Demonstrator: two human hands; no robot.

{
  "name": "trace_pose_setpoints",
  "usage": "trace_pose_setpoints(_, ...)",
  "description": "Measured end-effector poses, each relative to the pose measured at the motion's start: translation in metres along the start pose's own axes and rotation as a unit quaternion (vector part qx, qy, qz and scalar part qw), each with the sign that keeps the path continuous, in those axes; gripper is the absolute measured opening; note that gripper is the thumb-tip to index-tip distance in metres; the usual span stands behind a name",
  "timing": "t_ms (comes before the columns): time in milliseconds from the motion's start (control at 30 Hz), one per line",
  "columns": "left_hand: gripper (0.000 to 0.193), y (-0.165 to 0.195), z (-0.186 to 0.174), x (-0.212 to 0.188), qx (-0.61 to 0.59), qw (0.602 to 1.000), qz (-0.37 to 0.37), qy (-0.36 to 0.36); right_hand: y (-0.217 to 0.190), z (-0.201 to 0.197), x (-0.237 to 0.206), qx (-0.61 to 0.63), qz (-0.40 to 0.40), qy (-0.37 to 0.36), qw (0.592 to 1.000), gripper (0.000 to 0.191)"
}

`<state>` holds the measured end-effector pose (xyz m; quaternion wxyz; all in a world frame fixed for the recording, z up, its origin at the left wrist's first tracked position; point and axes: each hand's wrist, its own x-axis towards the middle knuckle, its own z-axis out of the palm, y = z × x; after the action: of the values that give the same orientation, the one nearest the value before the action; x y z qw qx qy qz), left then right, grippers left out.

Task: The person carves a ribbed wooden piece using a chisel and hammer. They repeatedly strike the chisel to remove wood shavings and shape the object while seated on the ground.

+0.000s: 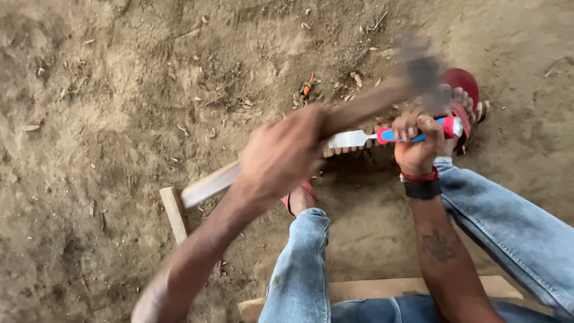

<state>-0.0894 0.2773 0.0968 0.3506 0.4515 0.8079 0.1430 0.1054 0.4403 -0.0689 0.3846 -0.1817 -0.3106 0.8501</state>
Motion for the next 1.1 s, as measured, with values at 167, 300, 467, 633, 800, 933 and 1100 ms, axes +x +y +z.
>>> trace_pose_setpoints(167,0.028,0.093,0.016,0.05,-0.019,0.967,0.251,0.047,0.003,0.011,0.007,0.0,-0.04,0.105,0.994,0.014)
trace_pose_setpoints(300,0.015,0.113,0.02,0.074,0.234,0.944,0.232,-0.005,-0.001,0.018,0.004,0.008,-0.06,0.02,0.998,0.022)
trace_pose_setpoints(467,0.018,0.123,-0.019,0.082,0.168,0.954,0.244,0.035,-0.004,0.027,0.023,-0.015,-0.026,0.057,0.998,0.027)
trace_pose_setpoints(633,0.021,0.12,-0.035,0.085,0.072,0.971,0.228,0.006,0.018,0.032,0.037,-0.025,-0.013,0.058,0.998,0.024)
trace_pose_setpoints(800,0.022,0.073,-0.049,0.087,0.266,0.945,0.189,0.027,0.032,0.046,0.048,-0.034,-0.008,0.059,0.998,0.02)
trace_pose_setpoints(933,0.026,0.089,-0.057,0.088,0.161,0.964,0.207,0.051,0.035,0.057,0.051,-0.042,0.006,0.062,0.997,0.018)
trace_pose_setpoints(1100,0.055,0.084,-0.061,0.073,0.158,0.94,0.272,0.131,0.028,0.059,0.055,-0.032,0.003,0.056,0.998,0.016)
